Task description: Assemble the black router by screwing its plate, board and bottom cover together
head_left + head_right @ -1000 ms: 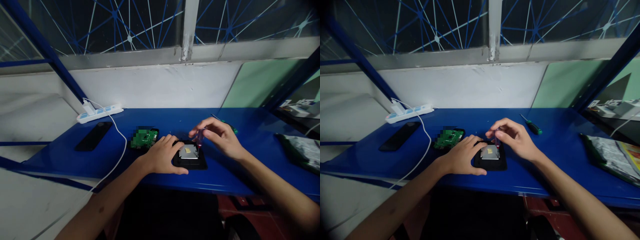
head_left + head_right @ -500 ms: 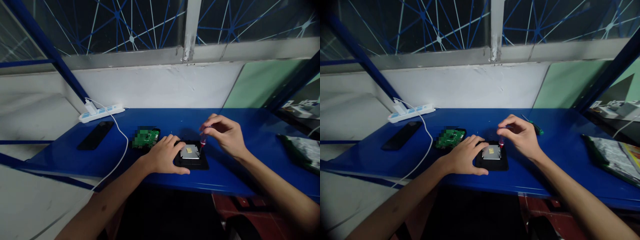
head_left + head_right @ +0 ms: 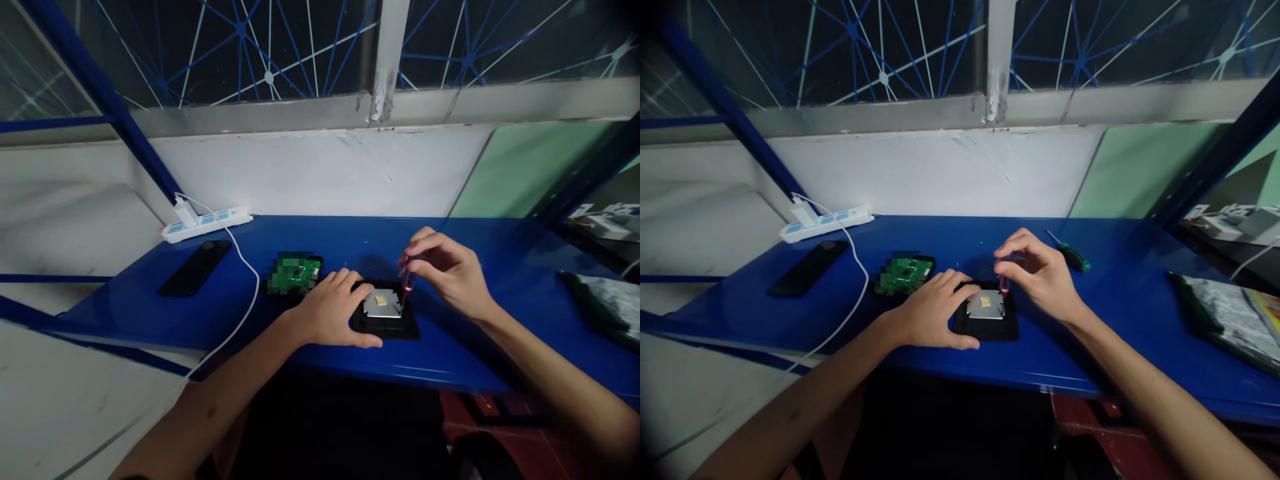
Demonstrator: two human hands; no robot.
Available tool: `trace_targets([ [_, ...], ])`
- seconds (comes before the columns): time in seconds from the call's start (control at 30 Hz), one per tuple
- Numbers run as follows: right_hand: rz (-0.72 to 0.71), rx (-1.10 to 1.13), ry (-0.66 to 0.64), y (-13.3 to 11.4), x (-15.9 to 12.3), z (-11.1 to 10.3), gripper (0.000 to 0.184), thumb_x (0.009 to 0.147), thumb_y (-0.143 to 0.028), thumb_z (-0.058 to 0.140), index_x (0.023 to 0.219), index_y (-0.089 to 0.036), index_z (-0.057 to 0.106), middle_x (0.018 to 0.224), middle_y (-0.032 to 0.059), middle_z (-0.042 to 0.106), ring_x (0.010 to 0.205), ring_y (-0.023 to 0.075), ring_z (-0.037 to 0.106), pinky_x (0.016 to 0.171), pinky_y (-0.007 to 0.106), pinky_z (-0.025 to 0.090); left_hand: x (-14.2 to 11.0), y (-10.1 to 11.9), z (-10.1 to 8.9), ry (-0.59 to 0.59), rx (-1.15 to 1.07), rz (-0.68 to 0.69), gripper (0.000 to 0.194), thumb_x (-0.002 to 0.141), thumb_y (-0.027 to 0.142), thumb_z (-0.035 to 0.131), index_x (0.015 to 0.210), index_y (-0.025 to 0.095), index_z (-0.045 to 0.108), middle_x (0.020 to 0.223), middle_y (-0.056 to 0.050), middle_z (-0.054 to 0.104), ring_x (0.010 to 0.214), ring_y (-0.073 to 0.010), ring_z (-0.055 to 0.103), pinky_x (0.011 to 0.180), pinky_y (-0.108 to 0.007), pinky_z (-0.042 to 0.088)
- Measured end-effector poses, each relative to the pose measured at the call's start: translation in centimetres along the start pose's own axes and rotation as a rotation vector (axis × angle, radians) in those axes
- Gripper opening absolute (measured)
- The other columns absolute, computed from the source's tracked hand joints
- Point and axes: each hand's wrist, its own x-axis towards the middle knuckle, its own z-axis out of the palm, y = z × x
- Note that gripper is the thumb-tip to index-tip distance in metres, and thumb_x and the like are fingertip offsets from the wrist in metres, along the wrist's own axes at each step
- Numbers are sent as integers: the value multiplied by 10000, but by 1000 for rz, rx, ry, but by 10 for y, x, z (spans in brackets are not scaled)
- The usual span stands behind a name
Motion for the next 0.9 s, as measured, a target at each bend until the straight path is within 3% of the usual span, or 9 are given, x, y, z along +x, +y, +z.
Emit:
trace_targets([
  [0.17, 41, -17, -27, -3, -1, 1, 139, 888, -217, 695, 1016, -265, 719, 877, 11, 676, 676, 124, 667, 592, 286, 594, 0, -1, 2, 1, 15, 3, 871, 728, 807, 634, 1315, 169, 543, 1242, -130, 564, 1126, -325, 523, 983, -458, 436],
  [0.33, 106, 24, -54, -1, -5, 1, 171, 983, -266, 559, 1098, -272, 687, 962, 41, 745, 846, 167, 722, 688, 311, 606, 0, 0, 0, -5, 14, 1, 854, 728, 792, 652, 1301, 167, 550, 1222, -121, 563, 1109, -317, 524, 975, -449, 440],
  [0.5, 45, 55, -34, -2, -5, 2, 104, 907, -282, 674, 1005, -253, 690, 990, 34, 655, 799, 167, 712, 587, 290, 601, 0, 0, 0, -5, 12, 5, 870, 730, 790, 649, 1325, 165, 535, 1221, -121, 562, 1106, -315, 522, 972, -452, 444],
  [0.9, -49, -44, 81, 0, 2, -1, 129, 790, -196, 791, 816, -239, 672, 850, -1, 599, 788, 148, 644, 631, 291, 579, 0, -1, 2, 9, -15, 5, 856, 721, 782, 660, 1311, 173, 545, 1232, -122, 563, 1113, -320, 528, 981, -463, 450],
])
